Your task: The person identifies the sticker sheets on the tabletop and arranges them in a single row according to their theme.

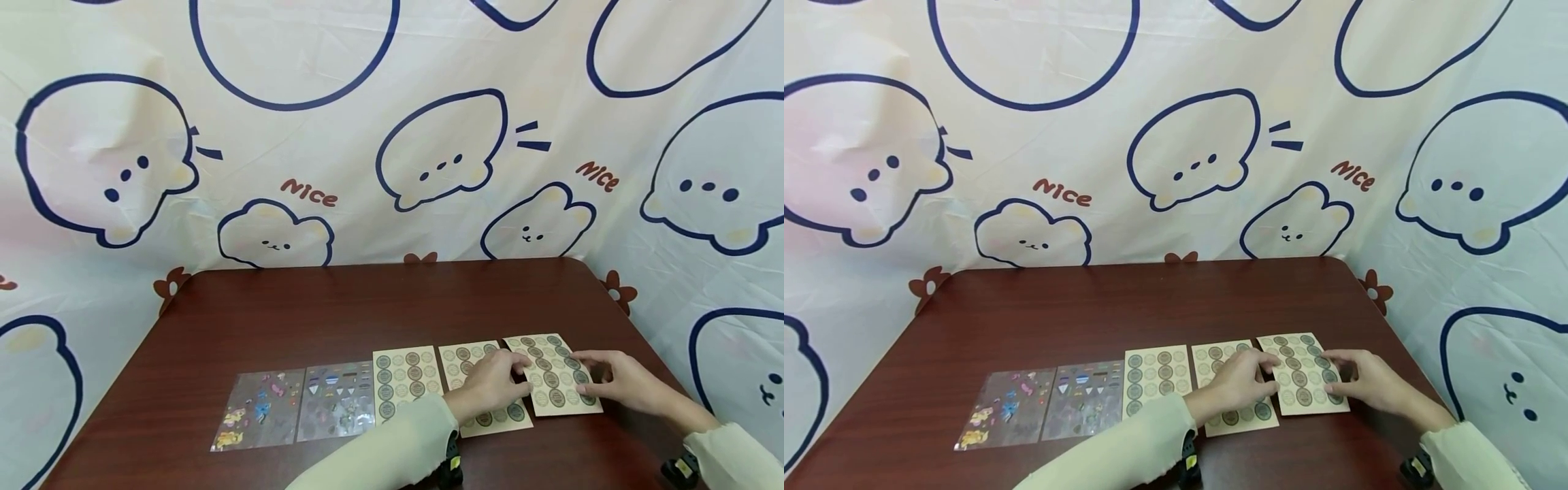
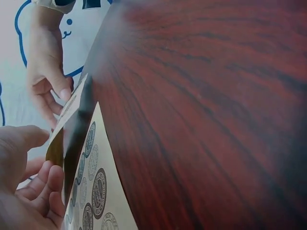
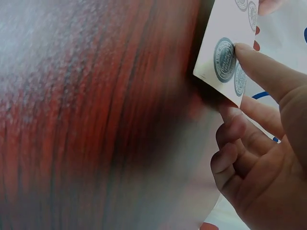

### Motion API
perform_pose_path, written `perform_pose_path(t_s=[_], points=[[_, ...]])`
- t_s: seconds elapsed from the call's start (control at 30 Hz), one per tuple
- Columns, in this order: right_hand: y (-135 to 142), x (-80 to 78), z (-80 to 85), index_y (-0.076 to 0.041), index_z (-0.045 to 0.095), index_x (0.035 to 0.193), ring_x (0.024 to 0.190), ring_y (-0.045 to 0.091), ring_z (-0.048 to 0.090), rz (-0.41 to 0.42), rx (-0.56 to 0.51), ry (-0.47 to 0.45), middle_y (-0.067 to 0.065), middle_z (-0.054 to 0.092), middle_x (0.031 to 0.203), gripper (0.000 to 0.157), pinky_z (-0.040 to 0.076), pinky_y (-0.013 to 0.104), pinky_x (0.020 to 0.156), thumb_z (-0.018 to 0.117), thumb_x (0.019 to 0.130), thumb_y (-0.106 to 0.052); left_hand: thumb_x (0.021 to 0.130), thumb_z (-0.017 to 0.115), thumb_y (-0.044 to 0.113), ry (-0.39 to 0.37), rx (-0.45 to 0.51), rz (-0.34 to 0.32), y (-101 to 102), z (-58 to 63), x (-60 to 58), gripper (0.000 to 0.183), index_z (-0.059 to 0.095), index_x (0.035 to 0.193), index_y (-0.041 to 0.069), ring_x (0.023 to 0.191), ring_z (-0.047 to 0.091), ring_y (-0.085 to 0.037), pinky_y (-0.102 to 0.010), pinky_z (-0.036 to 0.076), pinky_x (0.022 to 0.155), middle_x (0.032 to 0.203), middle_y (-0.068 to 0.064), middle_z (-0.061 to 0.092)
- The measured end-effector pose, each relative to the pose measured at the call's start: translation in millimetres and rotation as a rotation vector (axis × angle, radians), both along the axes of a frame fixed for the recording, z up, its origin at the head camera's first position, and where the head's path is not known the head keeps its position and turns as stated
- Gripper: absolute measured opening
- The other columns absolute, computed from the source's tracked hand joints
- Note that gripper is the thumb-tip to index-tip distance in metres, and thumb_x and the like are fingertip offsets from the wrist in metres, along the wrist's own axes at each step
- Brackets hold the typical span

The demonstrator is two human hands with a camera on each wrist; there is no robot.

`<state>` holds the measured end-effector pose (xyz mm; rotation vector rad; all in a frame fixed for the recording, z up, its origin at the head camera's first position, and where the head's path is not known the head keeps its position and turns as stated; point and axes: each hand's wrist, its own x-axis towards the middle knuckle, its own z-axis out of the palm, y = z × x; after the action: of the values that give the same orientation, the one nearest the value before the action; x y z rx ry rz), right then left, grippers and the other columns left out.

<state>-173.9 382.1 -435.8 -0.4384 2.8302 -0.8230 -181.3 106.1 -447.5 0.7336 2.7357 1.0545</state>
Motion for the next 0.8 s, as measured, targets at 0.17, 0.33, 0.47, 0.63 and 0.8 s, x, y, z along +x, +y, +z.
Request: perform_pose_path(t_s=[0.17,0.33,0.47,0.63,0.8], points=[[1.2,0.2,-5.5,0.006,0.061,0.131,0.055,0.001,0.045,0.024,-0.022,-0.009,0.001,0.066,0.094,0.064,0.042,0.024,0.051,0.084,0.082,-0.028,0.089,0.077,0.034,-0.018,-0.010,-0.004,2.1,-0.1,0.7,0.033,0.073,0.121,0.027,0.071,0.047,0.007,-0.012,0.037,0.061,0.087,0.019,0.062],[-0.1,-1.1,-9.1,0.007,0.059,0.133,0.054,0.001,0.044,0.022,0.004,-0.002,0.000,0.064,0.092,0.068,0.042,0.024,0.050,0.084,0.082,-0.030,0.089,0.078,0.036,-0.026,-0.031,0.004,4.0,-0.6,0.7,0.037,0.073,0.123,0.025,0.065,0.045,0.006,-0.014,0.037,0.057,0.085,0.019,0.061],[-2.3,-1.8,-9.5,0.006,0.059,0.135,0.055,0.001,0.044,0.020,0.042,-0.010,-0.001,0.061,0.090,0.071,0.042,0.023,0.051,0.084,0.081,-0.033,0.088,0.078,0.038,-0.002,-0.081,0.020,6.2,-4.3,1.1,0.040,0.071,0.126,0.028,0.066,0.045,0.007,-0.015,0.037,0.055,0.085,0.021,0.060],[-4.6,-1.1,-9.2,0.005,0.059,0.135,0.054,0.000,0.044,0.033,0.063,0.001,-0.001,0.060,0.088,0.071,0.042,0.023,0.051,0.084,0.081,-0.033,0.087,0.078,0.039,0.029,-0.114,0.029,7.2,-9.0,1.8,0.044,0.069,0.129,0.029,0.067,0.043,0.006,-0.015,0.036,0.055,0.085,0.022,0.058],[-4.9,-1.3,-10.6,0.005,0.059,0.135,0.054,-0.001,0.043,0.035,0.082,0.007,-0.002,0.058,0.087,0.073,0.042,0.022,0.052,0.084,0.081,-0.036,0.086,0.078,0.041,0.070,-0.155,0.032,7.8,-11.0,2.5,0.046,0.069,0.130,0.029,0.068,0.044,0.007,-0.014,0.035,0.056,0.085,0.022,0.056]])
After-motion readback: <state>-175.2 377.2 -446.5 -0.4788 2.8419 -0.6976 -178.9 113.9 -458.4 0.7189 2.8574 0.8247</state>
